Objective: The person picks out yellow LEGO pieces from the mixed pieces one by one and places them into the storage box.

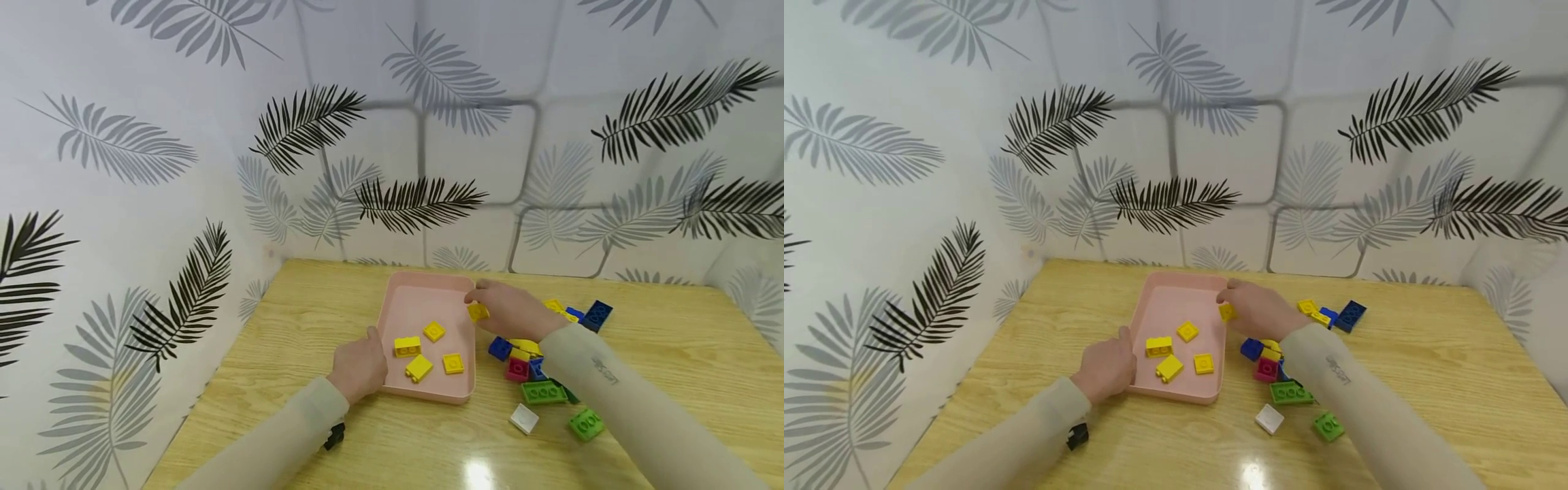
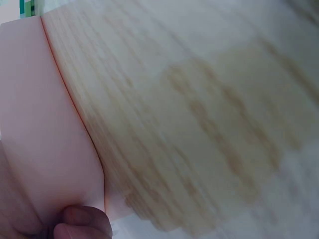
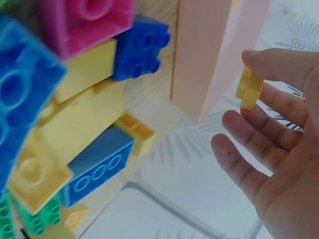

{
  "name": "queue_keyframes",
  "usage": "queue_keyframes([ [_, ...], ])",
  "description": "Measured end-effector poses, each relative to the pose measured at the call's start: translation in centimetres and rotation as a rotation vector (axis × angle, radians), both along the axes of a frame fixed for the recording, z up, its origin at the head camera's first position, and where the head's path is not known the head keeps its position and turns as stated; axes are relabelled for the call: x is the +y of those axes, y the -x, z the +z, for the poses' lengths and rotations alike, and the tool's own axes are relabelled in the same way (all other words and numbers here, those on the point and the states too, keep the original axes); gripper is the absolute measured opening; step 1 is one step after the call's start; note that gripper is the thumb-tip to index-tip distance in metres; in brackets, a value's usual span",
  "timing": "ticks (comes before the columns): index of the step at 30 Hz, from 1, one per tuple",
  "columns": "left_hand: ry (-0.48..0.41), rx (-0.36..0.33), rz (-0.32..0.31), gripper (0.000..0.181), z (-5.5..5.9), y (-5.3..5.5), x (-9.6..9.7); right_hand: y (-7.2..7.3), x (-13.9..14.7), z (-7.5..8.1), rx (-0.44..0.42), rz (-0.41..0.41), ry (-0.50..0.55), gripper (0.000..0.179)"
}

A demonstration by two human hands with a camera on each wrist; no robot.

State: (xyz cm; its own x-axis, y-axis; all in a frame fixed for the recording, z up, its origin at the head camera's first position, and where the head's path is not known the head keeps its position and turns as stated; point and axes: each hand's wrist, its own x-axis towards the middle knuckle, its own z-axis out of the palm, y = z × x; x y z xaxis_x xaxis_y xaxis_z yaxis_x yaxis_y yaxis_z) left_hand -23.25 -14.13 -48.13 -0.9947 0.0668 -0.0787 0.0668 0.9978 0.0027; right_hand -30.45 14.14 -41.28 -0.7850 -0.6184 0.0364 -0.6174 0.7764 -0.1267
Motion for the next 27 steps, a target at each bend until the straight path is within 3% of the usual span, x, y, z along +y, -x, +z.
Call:
queue_keyframes([
  [14,0.023,-0.048,0.016,0.061,0.0,0.1,0.0,1.7,-4.3,0.5,-0.010,0.066,-0.015,0.034],
  [27,0.012,-0.038,0.019,0.056,0.3,0.0,-0.1,3.2,-6.1,-1.0,-0.046,0.080,-0.071,0.027],
])
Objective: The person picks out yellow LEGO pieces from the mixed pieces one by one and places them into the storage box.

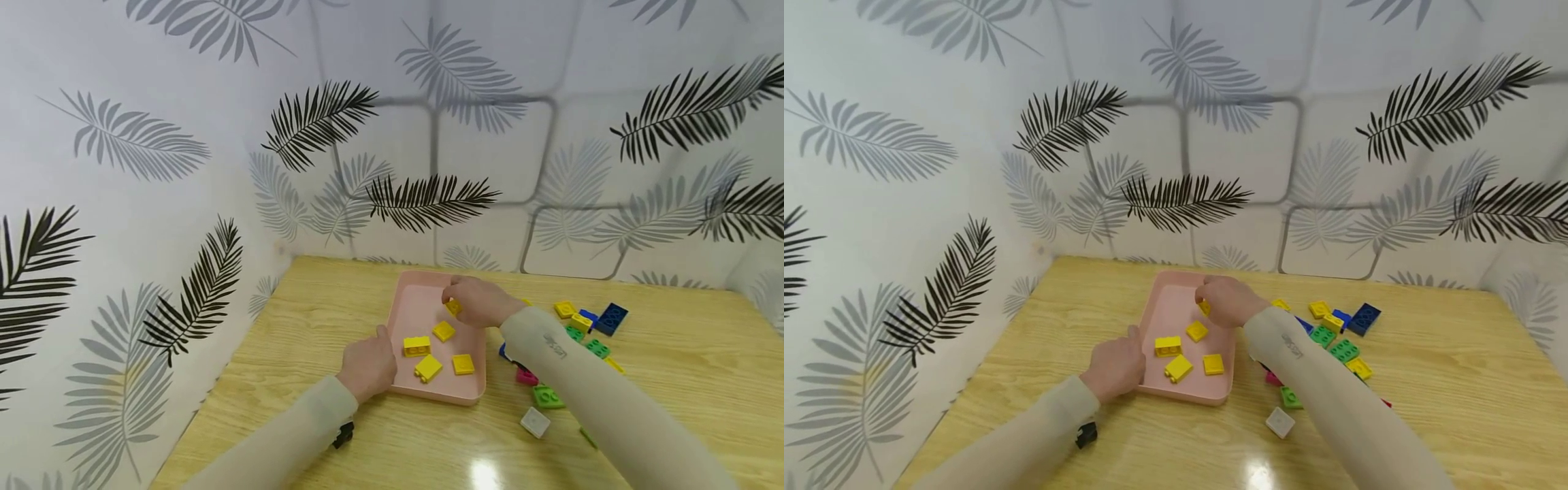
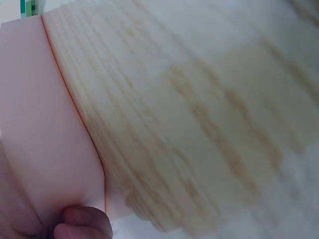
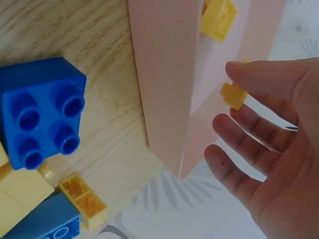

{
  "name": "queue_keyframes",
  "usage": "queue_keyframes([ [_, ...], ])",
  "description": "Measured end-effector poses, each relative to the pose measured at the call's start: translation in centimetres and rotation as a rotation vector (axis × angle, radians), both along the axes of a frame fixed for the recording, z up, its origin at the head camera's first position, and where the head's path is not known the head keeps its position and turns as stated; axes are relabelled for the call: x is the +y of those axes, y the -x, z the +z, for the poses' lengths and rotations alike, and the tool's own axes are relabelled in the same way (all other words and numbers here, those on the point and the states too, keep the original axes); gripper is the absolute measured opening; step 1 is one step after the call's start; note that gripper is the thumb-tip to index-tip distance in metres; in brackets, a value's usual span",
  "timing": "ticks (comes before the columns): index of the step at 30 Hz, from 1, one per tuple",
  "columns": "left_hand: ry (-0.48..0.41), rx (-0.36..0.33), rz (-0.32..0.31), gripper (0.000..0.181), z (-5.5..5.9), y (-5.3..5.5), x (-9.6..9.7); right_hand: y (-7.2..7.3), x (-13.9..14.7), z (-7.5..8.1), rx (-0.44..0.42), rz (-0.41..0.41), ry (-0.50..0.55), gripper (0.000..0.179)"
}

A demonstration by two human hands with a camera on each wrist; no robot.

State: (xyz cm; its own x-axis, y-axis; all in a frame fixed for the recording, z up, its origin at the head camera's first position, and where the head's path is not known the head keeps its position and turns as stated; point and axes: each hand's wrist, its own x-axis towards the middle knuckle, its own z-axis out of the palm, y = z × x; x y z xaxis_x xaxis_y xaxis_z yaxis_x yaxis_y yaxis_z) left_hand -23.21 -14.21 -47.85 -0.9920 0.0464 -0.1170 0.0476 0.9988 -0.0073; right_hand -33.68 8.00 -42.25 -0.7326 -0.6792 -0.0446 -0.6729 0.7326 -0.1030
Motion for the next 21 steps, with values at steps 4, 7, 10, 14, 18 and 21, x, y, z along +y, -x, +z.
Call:
queue_keyframes([
  [4,0.003,0.005,-0.005,0.055,0.1,-0.1,0.1,0.2,-0.2,-0.3,0.012,-0.011,-0.015,0.023],
  [7,0.005,0.011,-0.008,0.055,0.0,0.0,0.1,0.2,-0.2,-0.5,0.025,-0.020,-0.041,0.026],
  [10,0.005,0.016,-0.010,0.054,-0.1,0.0,0.2,0.1,0.2,-0.5,0.021,-0.027,-0.060,0.033],
  [14,0.010,0.021,-0.015,0.054,-0.4,0.2,0.2,-0.3,0.8,-0.4,-0.003,-0.043,-0.051,0.033],
  [18,0.021,0.024,-0.018,0.056,-0.4,0.1,0.1,-0.8,1.6,-0.1,0.000,-0.054,-0.015,0.029],
  [21,0.020,0.024,-0.012,0.058,-0.3,0.1,0.0,-1.1,2.5,0.0,0.016,-0.055,0.014,0.027],
])
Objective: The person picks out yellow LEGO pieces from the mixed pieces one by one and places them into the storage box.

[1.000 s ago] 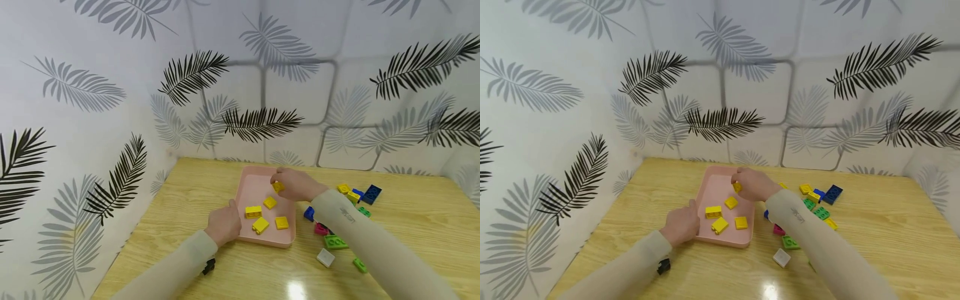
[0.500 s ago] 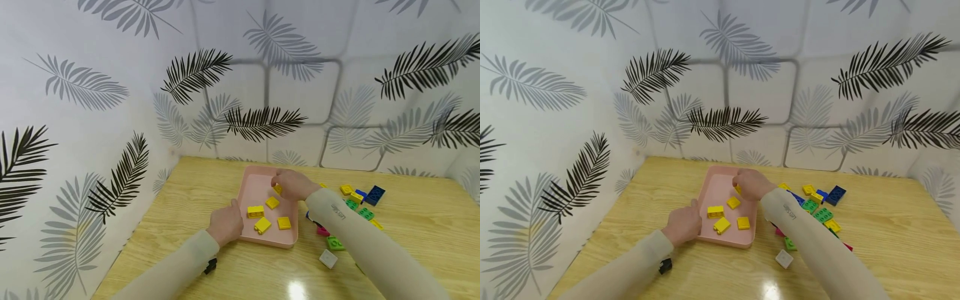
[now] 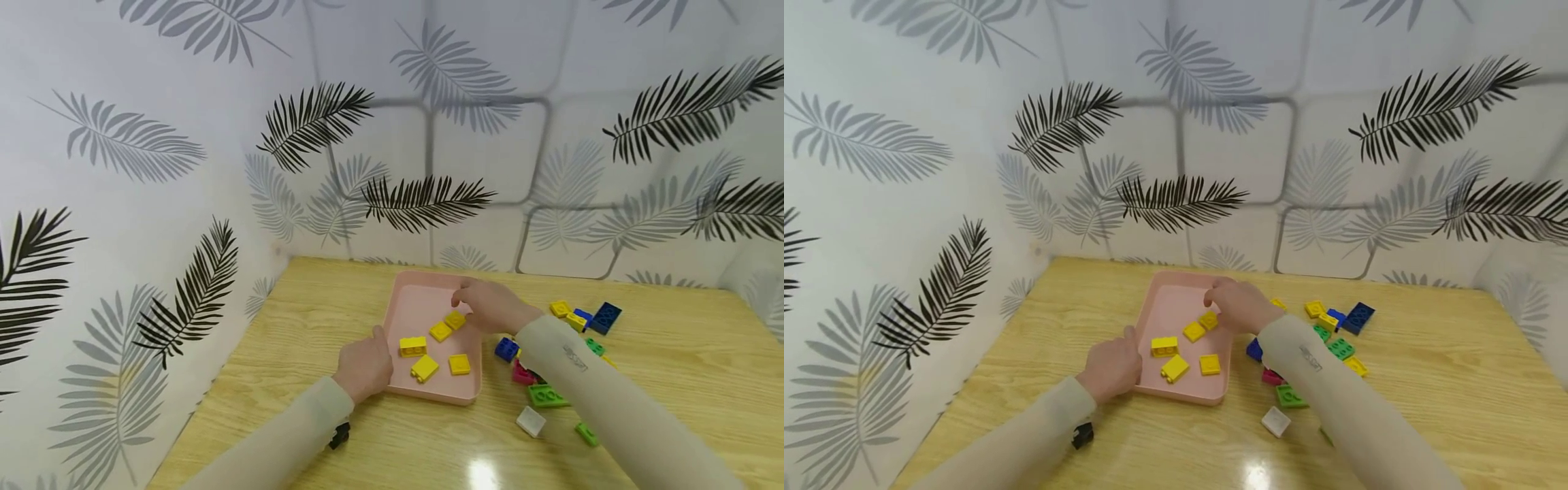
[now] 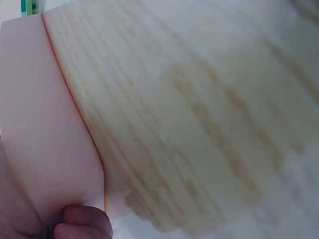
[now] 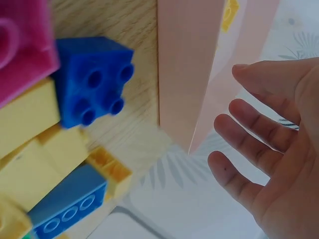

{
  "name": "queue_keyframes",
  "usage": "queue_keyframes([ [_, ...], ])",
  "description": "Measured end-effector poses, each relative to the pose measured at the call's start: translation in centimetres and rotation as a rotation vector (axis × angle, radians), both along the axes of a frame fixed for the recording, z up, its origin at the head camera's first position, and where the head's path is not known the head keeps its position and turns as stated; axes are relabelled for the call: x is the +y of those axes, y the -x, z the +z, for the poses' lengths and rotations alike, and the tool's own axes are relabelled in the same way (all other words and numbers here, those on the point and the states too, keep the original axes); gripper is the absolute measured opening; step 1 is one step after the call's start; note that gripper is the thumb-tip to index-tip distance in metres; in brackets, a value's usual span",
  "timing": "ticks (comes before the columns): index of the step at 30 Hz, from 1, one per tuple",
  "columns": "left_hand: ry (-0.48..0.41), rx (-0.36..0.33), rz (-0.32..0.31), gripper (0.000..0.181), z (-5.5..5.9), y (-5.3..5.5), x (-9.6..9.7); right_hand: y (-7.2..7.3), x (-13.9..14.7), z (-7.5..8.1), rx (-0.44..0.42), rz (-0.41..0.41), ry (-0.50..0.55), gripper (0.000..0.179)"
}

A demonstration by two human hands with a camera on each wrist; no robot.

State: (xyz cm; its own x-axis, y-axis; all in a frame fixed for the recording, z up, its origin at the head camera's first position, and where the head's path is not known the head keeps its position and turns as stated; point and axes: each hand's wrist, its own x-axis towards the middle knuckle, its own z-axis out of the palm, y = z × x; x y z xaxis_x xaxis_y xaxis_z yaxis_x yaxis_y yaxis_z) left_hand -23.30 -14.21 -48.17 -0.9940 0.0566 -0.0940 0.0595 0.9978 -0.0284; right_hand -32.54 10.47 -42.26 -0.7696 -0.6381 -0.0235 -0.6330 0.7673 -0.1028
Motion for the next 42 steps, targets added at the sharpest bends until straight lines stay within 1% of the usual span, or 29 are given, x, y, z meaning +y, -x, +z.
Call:
queue_keyframes([
  [4,-0.008,0.001,0.004,0.058,0.0,0.0,-0.2,-0.7,1.3,0.2,0.017,-0.010,0.028,0.027],
  [9,-0.006,0.021,-0.009,0.056,0.0,-0.1,-0.4,-2.0,2.9,0.9,0.035,-0.011,0.054,0.027],
  [16,-0.004,0.012,-0.004,0.059,0.2,-0.1,-0.4,-3.2,4.5,1.0,0.044,-0.019,-0.004,0.027],
  [19,-0.005,0.008,-0.006,0.060,0.2,-0.1,-0.4,-3.7,5.2,0.9,0.046,-0.021,-0.007,0.027],
  [23,-0.004,0.019,-0.018,0.060,0.1,-0.1,-0.4,-4.2,6.1,0.7,0.038,-0.018,-0.006,0.027],
  [26,0.007,0.026,-0.028,0.061,-0.1,-0.1,-0.4,-4.3,6.8,0.6,0.008,-0.019,-0.016,0.027],
  [32,0.002,0.023,-0.030,0.061,-0.1,-0.1,-0.3,-4.4,7.8,-0.1,-0.086,-0.066,-0.088,0.030],
  [42,-0.013,0.001,-0.022,0.061,0.2,-0.1,0.1,-4.3,8.6,-1.1,-0.111,-0.063,-0.106,0.032],
])
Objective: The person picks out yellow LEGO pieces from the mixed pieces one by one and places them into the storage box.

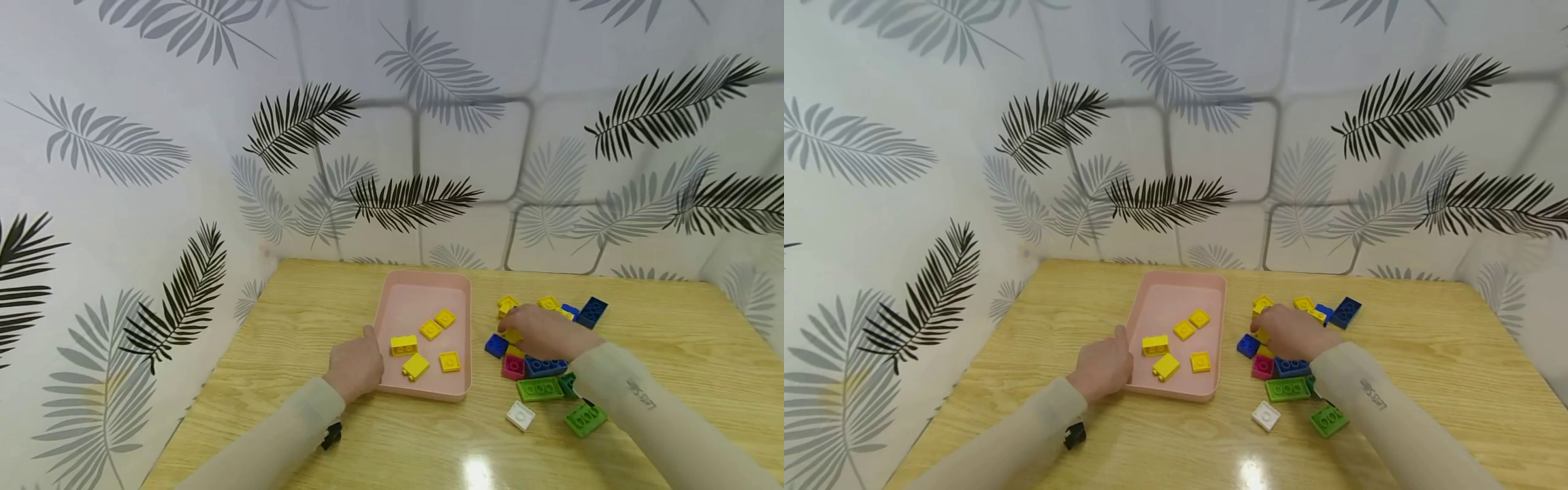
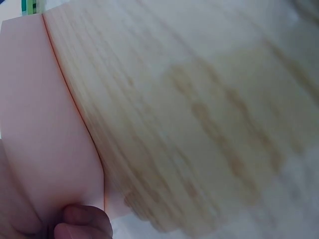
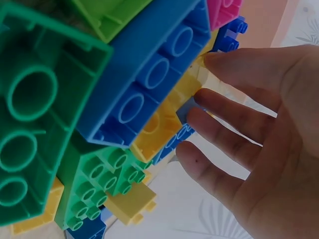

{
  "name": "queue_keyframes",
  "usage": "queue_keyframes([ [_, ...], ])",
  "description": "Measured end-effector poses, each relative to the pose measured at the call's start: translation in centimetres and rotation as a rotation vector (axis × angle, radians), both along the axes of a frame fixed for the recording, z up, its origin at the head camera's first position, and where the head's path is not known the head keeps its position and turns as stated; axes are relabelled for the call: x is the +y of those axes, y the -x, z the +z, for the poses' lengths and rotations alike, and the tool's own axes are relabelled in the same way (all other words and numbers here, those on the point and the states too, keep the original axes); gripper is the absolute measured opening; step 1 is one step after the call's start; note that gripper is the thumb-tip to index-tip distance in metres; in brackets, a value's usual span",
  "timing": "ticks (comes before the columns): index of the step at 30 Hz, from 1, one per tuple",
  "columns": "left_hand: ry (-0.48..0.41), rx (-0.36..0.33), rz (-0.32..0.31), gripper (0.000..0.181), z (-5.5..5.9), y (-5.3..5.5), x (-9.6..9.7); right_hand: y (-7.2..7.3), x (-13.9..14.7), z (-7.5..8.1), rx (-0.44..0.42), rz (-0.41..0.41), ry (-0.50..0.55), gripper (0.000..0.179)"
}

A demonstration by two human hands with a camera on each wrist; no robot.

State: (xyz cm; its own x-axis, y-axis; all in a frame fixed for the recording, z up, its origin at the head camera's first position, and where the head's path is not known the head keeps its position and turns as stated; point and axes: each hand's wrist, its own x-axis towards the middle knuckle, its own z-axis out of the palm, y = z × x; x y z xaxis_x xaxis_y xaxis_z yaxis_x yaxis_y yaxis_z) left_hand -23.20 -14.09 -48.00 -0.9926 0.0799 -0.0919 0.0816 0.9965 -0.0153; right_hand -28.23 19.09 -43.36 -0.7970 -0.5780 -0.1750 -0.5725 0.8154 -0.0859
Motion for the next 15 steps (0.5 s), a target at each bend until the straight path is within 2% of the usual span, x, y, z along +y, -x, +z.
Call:
queue_keyframes([
  [7,-0.008,0.003,-0.009,0.059,-0.01,0.00,-0.15,0.30,-0.28,-0.66,-0.024,-0.030,-0.041,0.037],
  [15,-0.029,-0.007,0.002,0.057,-0.06,0.01,-0.20,0.30,-0.68,-0.52,-0.013,-0.005,-0.015,0.034],
])
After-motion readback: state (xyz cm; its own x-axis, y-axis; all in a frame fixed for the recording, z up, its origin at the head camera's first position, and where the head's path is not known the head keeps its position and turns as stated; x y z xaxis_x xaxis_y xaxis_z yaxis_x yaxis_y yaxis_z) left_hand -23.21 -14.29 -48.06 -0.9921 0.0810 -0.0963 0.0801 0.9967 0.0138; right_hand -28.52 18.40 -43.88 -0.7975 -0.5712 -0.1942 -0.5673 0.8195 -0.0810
